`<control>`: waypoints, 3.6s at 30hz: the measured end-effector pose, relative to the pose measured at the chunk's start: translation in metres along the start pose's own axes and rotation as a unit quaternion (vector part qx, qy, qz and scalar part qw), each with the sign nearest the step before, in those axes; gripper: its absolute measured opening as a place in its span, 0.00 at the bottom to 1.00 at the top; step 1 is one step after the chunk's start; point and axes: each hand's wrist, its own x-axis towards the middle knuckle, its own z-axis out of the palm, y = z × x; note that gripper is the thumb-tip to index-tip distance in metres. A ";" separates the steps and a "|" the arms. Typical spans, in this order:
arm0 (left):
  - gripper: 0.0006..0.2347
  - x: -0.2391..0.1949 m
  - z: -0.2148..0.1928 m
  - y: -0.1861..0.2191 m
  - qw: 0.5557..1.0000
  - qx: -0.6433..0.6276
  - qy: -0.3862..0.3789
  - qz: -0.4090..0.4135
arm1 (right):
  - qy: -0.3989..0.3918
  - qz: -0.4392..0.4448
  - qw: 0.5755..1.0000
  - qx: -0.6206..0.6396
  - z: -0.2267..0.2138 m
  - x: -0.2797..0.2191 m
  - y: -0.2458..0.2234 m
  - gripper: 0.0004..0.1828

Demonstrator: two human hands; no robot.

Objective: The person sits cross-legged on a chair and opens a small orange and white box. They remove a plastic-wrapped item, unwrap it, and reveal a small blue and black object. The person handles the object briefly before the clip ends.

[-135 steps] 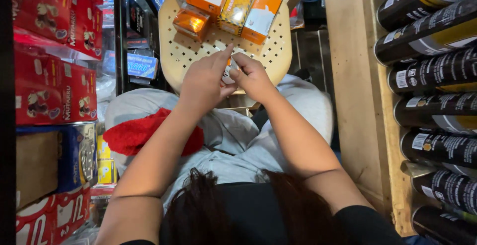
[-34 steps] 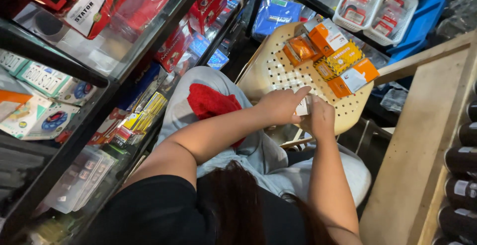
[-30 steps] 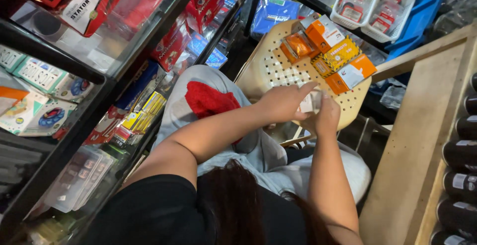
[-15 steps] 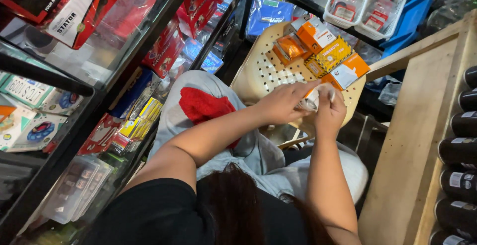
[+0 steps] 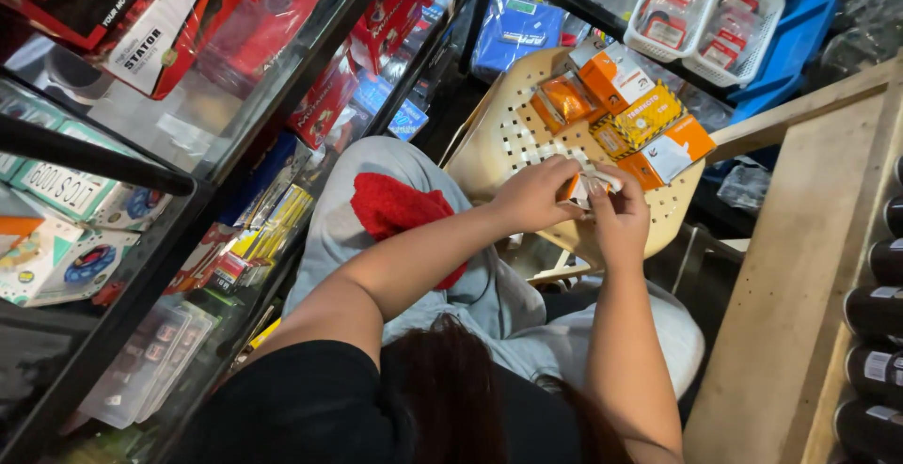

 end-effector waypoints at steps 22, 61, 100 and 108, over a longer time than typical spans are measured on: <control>0.27 0.004 -0.006 0.028 0.984 -0.095 -0.038 -0.147 | 0.124 -0.182 0.975 -0.029 -0.012 0.010 0.003 0.14; 0.33 0.004 -0.005 0.025 0.978 -0.171 0.018 -0.121 | 0.168 -0.122 0.978 -0.027 0.015 0.007 0.011 0.13; 0.11 0.024 0.031 -0.057 0.926 -0.223 0.139 -0.272 | 0.097 -0.127 0.981 -0.105 0.023 -0.013 0.064 0.28; 0.11 0.012 0.032 -0.031 0.903 -0.313 0.222 -0.192 | 0.121 -0.018 0.989 -0.087 0.026 -0.017 0.040 0.27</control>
